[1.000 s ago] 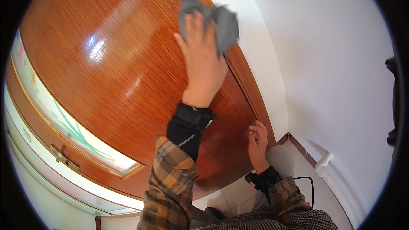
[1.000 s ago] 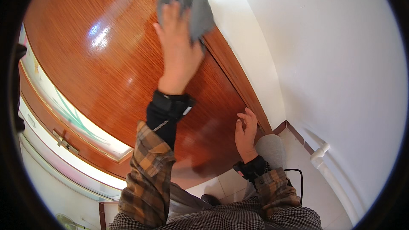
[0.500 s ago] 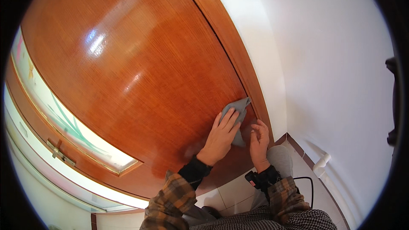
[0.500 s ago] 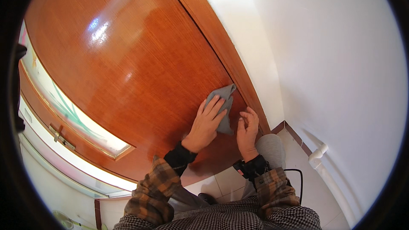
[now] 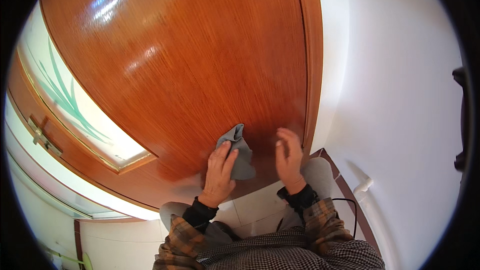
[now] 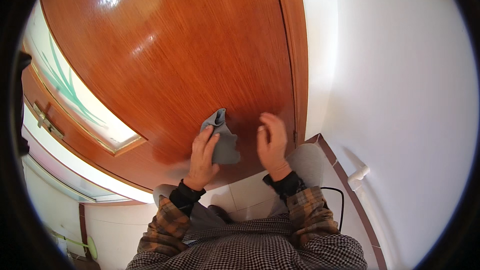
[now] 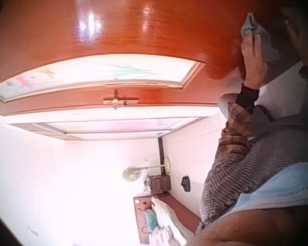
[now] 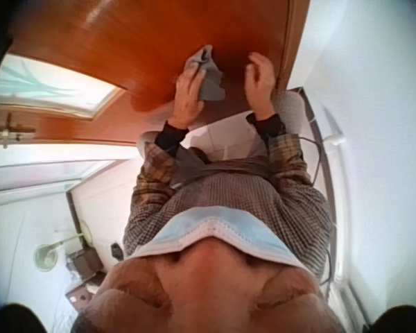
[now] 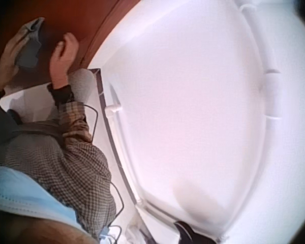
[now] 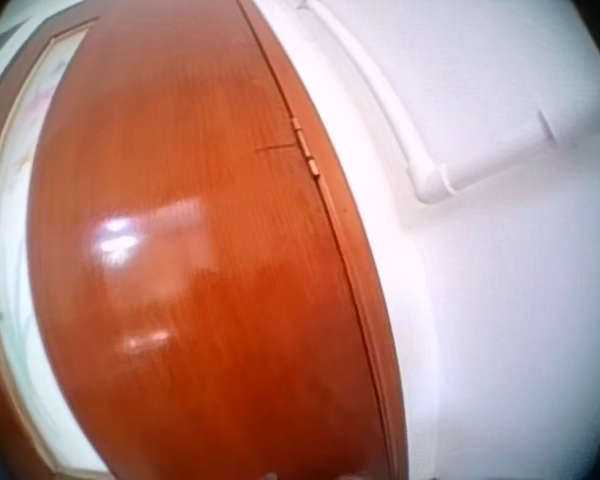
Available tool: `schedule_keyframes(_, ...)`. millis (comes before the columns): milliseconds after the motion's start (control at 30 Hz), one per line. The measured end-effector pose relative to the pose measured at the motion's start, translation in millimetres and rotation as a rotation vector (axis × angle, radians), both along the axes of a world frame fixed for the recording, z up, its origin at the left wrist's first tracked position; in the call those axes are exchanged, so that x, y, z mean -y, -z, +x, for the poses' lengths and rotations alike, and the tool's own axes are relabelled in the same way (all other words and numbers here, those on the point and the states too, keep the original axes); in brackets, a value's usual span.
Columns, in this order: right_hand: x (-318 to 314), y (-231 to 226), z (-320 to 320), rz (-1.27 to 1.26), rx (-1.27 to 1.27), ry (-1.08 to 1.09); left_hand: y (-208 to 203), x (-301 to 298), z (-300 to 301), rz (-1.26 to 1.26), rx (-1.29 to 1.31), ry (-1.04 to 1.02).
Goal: The person wipes a white radiator with a gray cloth, then moves to wipe a wooden door and a frosted glass panel. The person uses the cloth to clean the surfaces in a systematic manner.
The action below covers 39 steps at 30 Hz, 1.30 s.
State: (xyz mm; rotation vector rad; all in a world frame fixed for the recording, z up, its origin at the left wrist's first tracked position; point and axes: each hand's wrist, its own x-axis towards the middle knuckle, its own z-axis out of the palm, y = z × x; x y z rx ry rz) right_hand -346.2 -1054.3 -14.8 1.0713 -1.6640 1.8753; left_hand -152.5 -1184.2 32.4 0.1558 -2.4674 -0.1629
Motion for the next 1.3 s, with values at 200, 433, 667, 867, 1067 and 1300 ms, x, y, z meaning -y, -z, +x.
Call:
schedule_keyframes(200,10,-24,78,0.262,0.094,-0.577,20,11,4,-0.082,-0.207,0.085)
schedule_keyframes(433,29,8,103,0.327,0.176,-0.574,52,3,20,0.009,-0.311,0.086)
schedule_keyframes(667,19,5,86,0.269,0.22,-0.33,56,-22,25,0.066,-0.081,0.069)
schedule_keyframes(867,14,-67,-7,-0.088,-0.013,0.124,72,-14,52,0.182,-0.025,-0.123)
schedule_keyframes(1067,59,-21,-24,-0.029,-0.123,0.429,102,-4,62,0.254,-0.021,-0.202)
schedule_keyframes(1300,48,75,-16,0.064,0.442,0.338,118,-2,66,0.282,-0.034,-0.157)
